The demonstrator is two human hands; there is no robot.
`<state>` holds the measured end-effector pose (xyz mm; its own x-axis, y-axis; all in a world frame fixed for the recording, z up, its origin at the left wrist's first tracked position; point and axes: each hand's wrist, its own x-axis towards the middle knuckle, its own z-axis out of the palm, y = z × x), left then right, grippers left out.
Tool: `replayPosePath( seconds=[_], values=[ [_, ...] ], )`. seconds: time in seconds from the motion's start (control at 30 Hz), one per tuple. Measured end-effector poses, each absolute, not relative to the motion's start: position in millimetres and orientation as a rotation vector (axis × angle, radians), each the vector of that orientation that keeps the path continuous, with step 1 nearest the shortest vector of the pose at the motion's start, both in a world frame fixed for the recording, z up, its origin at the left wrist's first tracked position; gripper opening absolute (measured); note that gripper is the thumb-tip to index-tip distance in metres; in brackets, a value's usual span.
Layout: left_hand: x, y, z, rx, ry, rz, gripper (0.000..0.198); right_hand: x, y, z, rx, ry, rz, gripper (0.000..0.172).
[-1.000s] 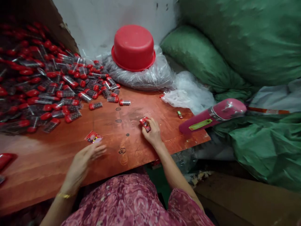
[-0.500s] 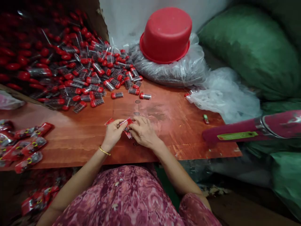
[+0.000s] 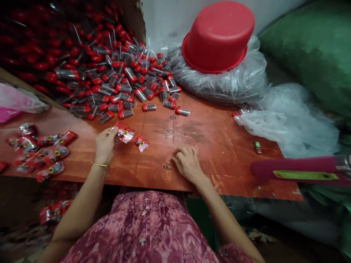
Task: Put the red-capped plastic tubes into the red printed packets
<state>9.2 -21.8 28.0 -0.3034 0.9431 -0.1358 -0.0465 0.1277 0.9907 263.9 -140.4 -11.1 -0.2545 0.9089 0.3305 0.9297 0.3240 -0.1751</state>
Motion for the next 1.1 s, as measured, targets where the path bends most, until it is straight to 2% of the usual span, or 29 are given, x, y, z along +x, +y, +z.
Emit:
replayPosePath(
  seconds=[0.1, 0.23, 0.37, 0.43, 0.6, 0.83, 1.0, 1.1],
  values=[
    [5.4, -21.1, 22.2, 1.084, 1.600, 1.126, 0.027, 280.4, -137.3, -19.1, -1.800, -2.103, -0.158, 0.017],
    [6.8, -29.5, 16.6, 1.539, 1.886, 0.868, 0.028, 284.7, -124.5, -17.7, -1.808, -2.060, -0.224, 0.028],
    [-1.4, -40.7, 15.8, 1.893, 2.035, 0.706, 0.048, 270.3, -111.9, -10.9, -1.716, -2.060, -0.163, 0.023],
    [-6.6, -44.9, 14.9, 2.029, 2.036, 0.733, 0.053, 257.4, -104.8, -7.1, -1.650, -2.078, -0.094, 0.021],
    [-15.8, -46.2, 21.0, 2.175, 1.937, 0.907, 0.036, 214.3, -86.1, 0.7, -1.449, -2.110, 0.160, 0.020],
    [-19.4, -31.8, 12.2, 2.196, 1.846, 0.737, 0.019, 164.1, -59.6, 1.0, -1.412, -2.064, 0.397, 0.029],
    [-21.3, -35.8, 9.4, 2.043, 1.763, 1.097, 0.015, 150.6, -50.0, 8.5, -1.435, -1.982, 0.430, 0.039],
    [-20.8, -42.6, 22.2, 2.009, 1.675, 1.227, 0.015, 147.1, -50.6, 14.8, -1.393, -1.884, 0.642, 0.044]
  ],
)
